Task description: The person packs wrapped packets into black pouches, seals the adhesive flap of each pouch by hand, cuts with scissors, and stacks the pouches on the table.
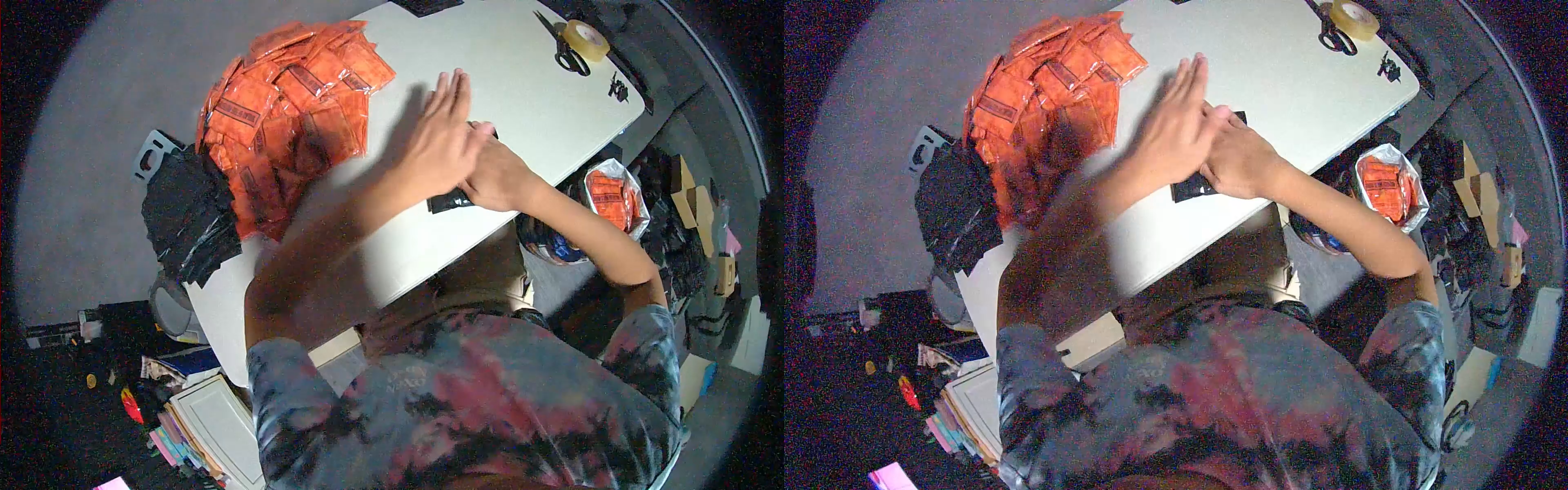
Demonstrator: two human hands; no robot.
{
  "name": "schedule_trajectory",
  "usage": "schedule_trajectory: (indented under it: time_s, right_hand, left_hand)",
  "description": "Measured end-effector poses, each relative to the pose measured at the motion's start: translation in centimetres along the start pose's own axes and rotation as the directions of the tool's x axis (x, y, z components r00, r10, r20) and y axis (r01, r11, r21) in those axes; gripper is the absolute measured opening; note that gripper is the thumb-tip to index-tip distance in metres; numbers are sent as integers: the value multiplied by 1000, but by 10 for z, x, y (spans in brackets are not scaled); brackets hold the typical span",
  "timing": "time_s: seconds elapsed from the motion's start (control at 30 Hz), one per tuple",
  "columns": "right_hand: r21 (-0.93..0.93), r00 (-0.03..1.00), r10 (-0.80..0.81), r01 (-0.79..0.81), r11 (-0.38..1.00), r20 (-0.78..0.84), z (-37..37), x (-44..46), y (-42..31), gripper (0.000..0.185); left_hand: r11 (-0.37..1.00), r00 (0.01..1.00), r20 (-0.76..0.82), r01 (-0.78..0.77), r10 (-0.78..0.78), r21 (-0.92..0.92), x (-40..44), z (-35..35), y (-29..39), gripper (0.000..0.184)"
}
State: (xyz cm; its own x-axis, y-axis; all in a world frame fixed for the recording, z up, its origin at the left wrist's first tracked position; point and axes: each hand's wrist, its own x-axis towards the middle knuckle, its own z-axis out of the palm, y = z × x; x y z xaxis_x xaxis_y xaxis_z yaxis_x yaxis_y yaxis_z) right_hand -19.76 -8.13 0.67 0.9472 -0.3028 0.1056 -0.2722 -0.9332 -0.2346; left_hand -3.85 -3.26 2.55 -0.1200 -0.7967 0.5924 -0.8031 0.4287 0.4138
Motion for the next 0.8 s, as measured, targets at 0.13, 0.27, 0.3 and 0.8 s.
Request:
schedule_trajectory:
  time_s: [0.13, 0.27, 0.3, 0.8]
  right_hand:
    - [116, 998, 46, -40, 992, -49, 3, -9, 0, 65]
    - [41, 996, 0, 3, 999, -92, -2, -5, -5, 67]
    - [19, 999, 20, -19, 1000, -50, -4, -4, -5, 67]
    - [1, 998, 57, -57, 998, 0, 0, -1, -5, 66]
  left_hand:
    - [972, 946, 232, 209, -228, 105, -16, 37, 12, 90]
    - [954, 927, 226, 294, -300, 60, -24, 40, 8, 92]
    - [950, 918, 245, 303, -313, 80, -22, 39, 8, 92]
    - [942, 913, 247, 335, -325, 0, -23, 33, 4, 86]
